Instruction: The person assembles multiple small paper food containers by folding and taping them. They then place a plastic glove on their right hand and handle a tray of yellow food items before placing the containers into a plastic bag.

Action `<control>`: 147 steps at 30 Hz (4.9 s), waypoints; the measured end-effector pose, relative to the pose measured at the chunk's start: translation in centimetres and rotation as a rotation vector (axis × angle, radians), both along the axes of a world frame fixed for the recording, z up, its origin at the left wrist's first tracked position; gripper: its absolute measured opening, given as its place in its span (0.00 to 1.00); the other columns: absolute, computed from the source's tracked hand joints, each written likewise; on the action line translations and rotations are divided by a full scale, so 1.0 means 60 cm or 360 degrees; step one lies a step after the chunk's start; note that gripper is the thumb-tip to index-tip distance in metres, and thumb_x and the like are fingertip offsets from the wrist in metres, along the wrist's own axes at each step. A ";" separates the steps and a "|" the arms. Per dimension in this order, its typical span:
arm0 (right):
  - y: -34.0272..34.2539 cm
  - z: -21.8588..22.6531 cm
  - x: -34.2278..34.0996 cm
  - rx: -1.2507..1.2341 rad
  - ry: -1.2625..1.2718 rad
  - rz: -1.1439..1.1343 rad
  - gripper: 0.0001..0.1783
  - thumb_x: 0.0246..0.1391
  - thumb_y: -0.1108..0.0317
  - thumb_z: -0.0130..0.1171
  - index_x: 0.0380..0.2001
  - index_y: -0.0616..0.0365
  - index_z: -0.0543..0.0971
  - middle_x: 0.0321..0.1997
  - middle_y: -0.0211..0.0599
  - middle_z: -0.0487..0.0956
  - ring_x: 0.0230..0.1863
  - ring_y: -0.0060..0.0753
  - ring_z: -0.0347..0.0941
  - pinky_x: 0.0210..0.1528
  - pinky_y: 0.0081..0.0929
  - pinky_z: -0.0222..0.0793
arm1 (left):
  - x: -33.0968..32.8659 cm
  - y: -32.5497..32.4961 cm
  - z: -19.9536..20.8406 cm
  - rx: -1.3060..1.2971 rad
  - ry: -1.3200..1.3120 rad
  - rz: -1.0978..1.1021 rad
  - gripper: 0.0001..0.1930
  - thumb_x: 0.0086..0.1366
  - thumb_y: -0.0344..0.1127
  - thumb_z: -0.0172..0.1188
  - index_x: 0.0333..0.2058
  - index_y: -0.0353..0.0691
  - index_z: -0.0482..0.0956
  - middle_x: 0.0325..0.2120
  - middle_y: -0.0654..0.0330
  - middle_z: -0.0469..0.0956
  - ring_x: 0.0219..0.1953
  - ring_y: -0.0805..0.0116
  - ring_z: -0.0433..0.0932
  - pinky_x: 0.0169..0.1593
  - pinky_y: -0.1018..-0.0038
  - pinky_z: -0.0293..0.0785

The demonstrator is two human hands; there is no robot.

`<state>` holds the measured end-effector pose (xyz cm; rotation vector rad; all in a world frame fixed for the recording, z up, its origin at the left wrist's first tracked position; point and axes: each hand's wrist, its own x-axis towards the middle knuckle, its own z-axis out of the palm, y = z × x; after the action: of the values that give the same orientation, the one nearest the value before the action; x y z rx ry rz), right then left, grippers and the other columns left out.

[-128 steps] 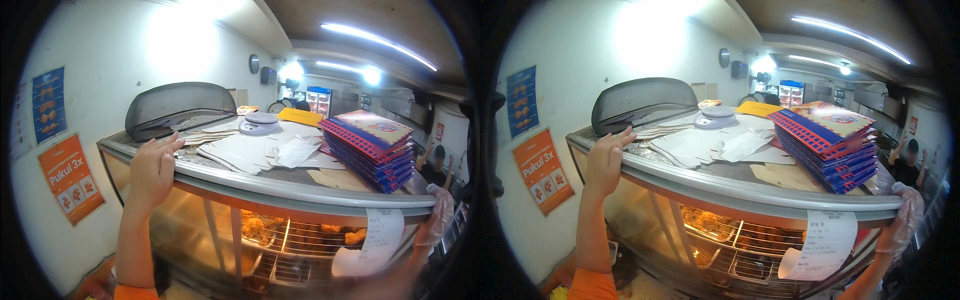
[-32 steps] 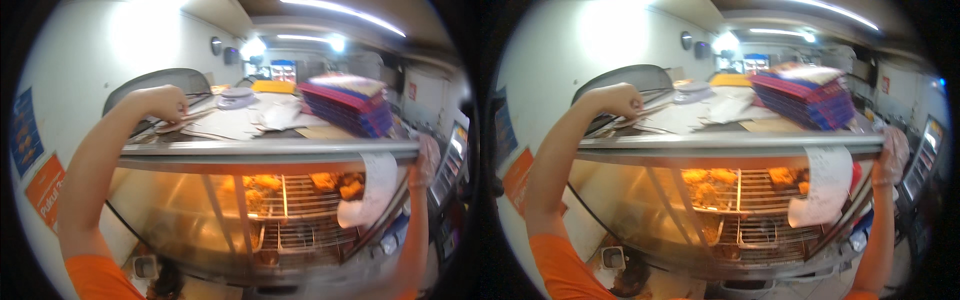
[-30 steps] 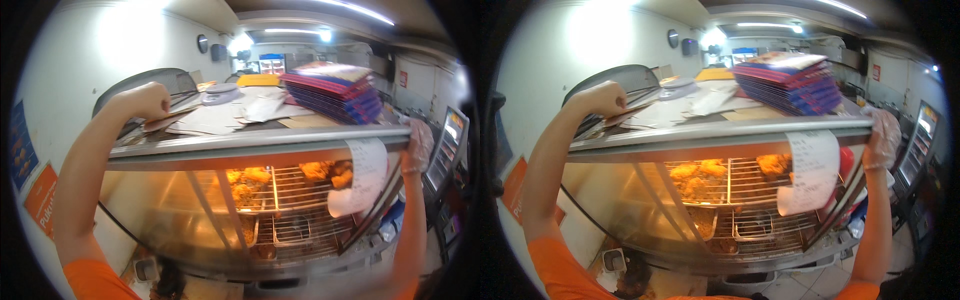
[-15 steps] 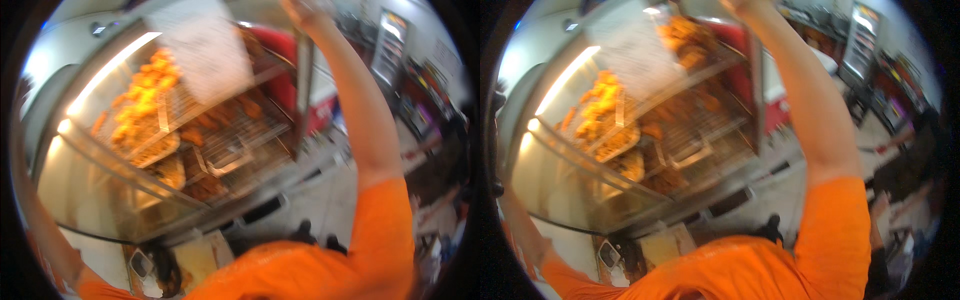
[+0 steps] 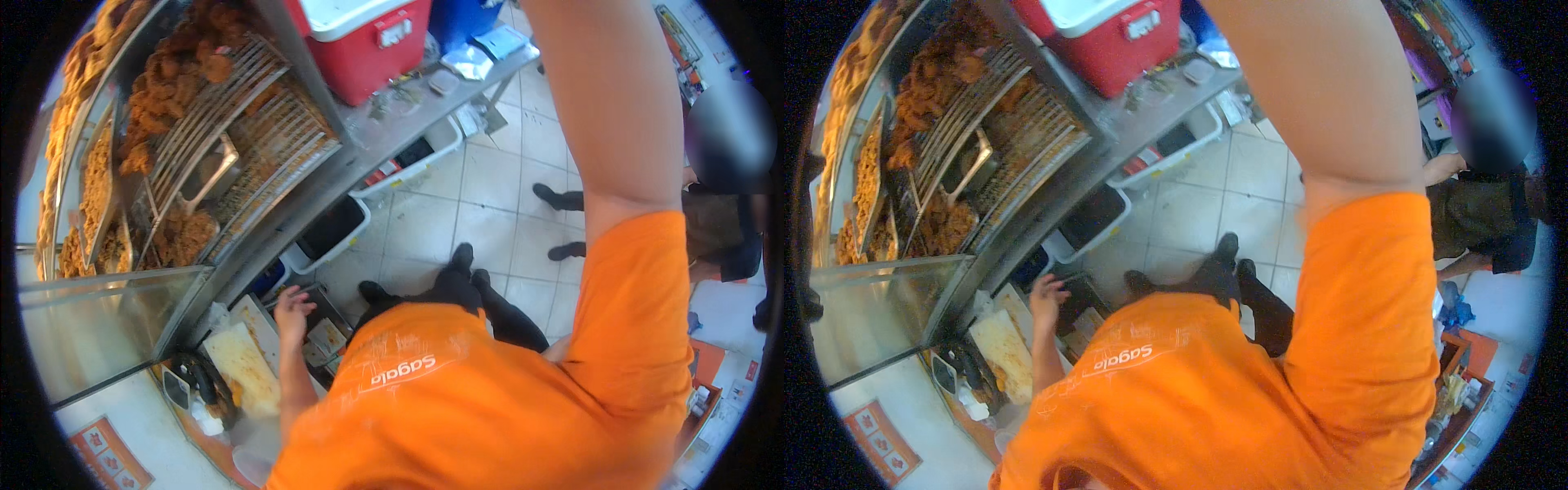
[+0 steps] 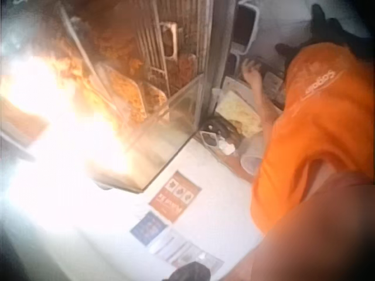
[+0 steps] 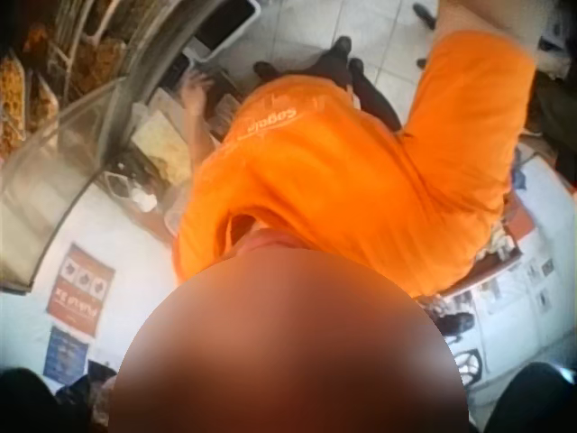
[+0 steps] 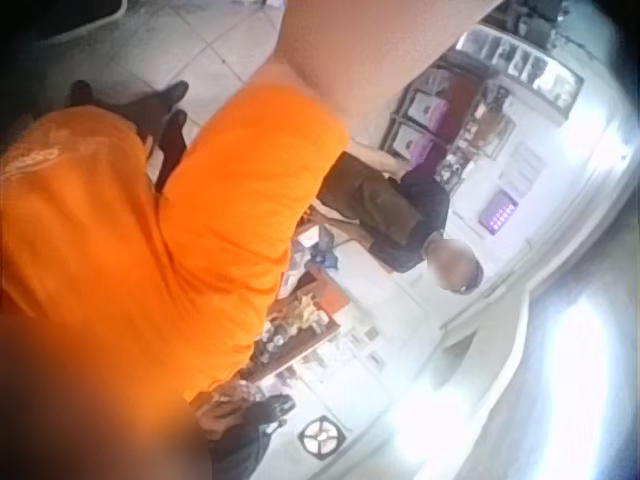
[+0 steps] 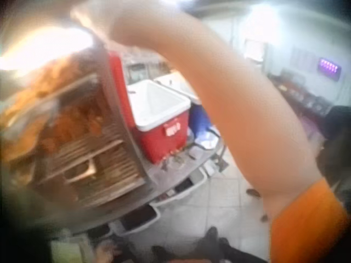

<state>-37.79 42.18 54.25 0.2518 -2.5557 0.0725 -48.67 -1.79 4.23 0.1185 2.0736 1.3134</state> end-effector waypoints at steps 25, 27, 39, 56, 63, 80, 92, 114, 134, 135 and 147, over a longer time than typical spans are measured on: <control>0.279 -0.508 0.819 -0.0938 0.0136 -0.2005 0.06 0.55 0.72 0.64 0.37 0.58 0.82 0.31 0.47 0.82 0.31 0.54 0.80 0.35 0.46 0.74 | 0.153 0.641 -0.253 -0.0929 -0.0139 -0.1578 0.19 0.70 0.34 0.56 0.58 0.39 0.78 0.47 0.52 0.83 0.45 0.62 0.82 0.49 0.68 0.76; 0.279 -0.490 0.808 -0.0897 0.0054 -0.2166 0.08 0.57 0.70 0.64 0.40 0.57 0.83 0.34 0.48 0.83 0.33 0.55 0.80 0.37 0.46 0.76 | 0.147 0.712 -0.264 -0.0960 0.0101 -0.1843 0.18 0.71 0.35 0.56 0.57 0.38 0.79 0.48 0.50 0.83 0.48 0.59 0.83 0.51 0.66 0.76; 0.429 -0.572 0.788 -0.1333 -0.0921 -0.3089 0.16 0.64 0.64 0.58 0.53 0.50 0.83 0.56 0.49 0.81 0.60 0.54 0.74 0.65 0.45 0.68 | 0.124 1.215 -0.178 -0.0727 0.0393 -0.2408 0.20 0.70 0.36 0.59 0.57 0.35 0.77 0.51 0.44 0.82 0.55 0.47 0.81 0.58 0.59 0.76; 1.080 -0.812 0.596 -0.1346 -0.1878 -0.1221 0.17 0.64 0.58 0.52 0.38 0.58 0.85 0.40 0.49 0.85 0.45 0.55 0.81 0.48 0.50 0.75 | 0.134 1.610 -0.064 -0.0180 -0.1689 -0.1336 0.26 0.76 0.43 0.55 0.67 0.38 0.67 0.64 0.52 0.73 0.68 0.62 0.69 0.69 0.67 0.65; 1.467 -0.984 0.661 -0.2771 -0.2074 -0.2139 0.26 0.68 0.49 0.54 0.38 0.66 0.82 0.35 0.43 0.84 0.34 0.38 0.80 0.35 0.39 0.74 | 0.221 1.898 -0.002 0.0480 -0.1545 -0.0812 0.26 0.79 0.45 0.50 0.69 0.41 0.64 0.68 0.57 0.67 0.69 0.61 0.67 0.72 0.66 0.59; 2.019 -1.032 0.446 -0.1874 -0.2072 -0.2389 0.26 0.61 0.55 0.66 0.49 0.71 0.81 0.48 0.51 0.84 0.45 0.44 0.81 0.49 0.43 0.76 | 0.375 2.201 -0.210 -0.0538 -0.0767 -0.1088 0.23 0.74 0.44 0.44 0.43 0.29 0.80 0.45 0.36 0.81 0.51 0.36 0.79 0.57 0.49 0.72; 2.290 -0.932 0.085 0.0096 -0.3093 0.0631 0.13 0.55 0.65 0.57 0.36 0.59 0.87 0.39 0.53 0.85 0.37 0.55 0.83 0.40 0.46 0.80 | 0.197 2.388 -0.240 -0.0298 -0.1375 -0.1005 0.24 0.74 0.45 0.44 0.51 0.29 0.80 0.49 0.41 0.82 0.46 0.44 0.84 0.49 0.52 0.80; 1.740 -1.552 -0.654 0.0949 -0.1317 0.2320 0.30 0.62 0.65 0.53 0.67 0.58 0.69 0.67 0.50 0.74 0.70 0.50 0.68 0.71 0.46 0.62 | -0.196 2.381 -0.825 -0.1568 0.0870 0.1961 0.23 0.63 0.32 0.62 0.57 0.41 0.76 0.58 0.49 0.76 0.62 0.46 0.71 0.64 0.54 0.67; 1.670 -1.726 -0.543 0.0869 -0.1212 0.2353 0.17 0.60 0.66 0.52 0.52 0.55 0.79 0.55 0.48 0.79 0.64 0.48 0.70 0.67 0.45 0.60 | -0.124 2.325 -0.963 -0.2325 0.0451 0.2711 0.20 0.65 0.51 0.62 0.38 0.37 0.82 0.41 0.54 0.75 0.51 0.51 0.72 0.53 0.52 0.66; 1.662 -1.723 -0.537 0.0848 -0.1286 0.2327 0.18 0.59 0.66 0.53 0.52 0.54 0.79 0.54 0.49 0.79 0.62 0.49 0.70 0.67 0.46 0.59 | -0.124 2.317 -0.971 -0.2289 0.0446 0.2863 0.21 0.66 0.52 0.62 0.38 0.36 0.82 0.41 0.54 0.75 0.52 0.50 0.72 0.54 0.50 0.66; 1.727 -1.799 -0.510 0.0699 -0.0964 0.2402 0.23 0.58 0.68 0.52 0.57 0.50 0.78 0.55 0.35 0.78 0.64 0.41 0.68 0.70 0.49 0.53 | -0.080 2.282 -1.028 -0.1530 0.0576 0.3045 0.11 0.68 0.36 0.59 0.39 0.35 0.84 0.33 0.39 0.83 0.36 0.35 0.82 0.41 0.51 0.79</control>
<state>-68.38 145.81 -53.67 2.5212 -2.2015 0.1559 -53.50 135.14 -57.48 -2.6625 2.6502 0.7237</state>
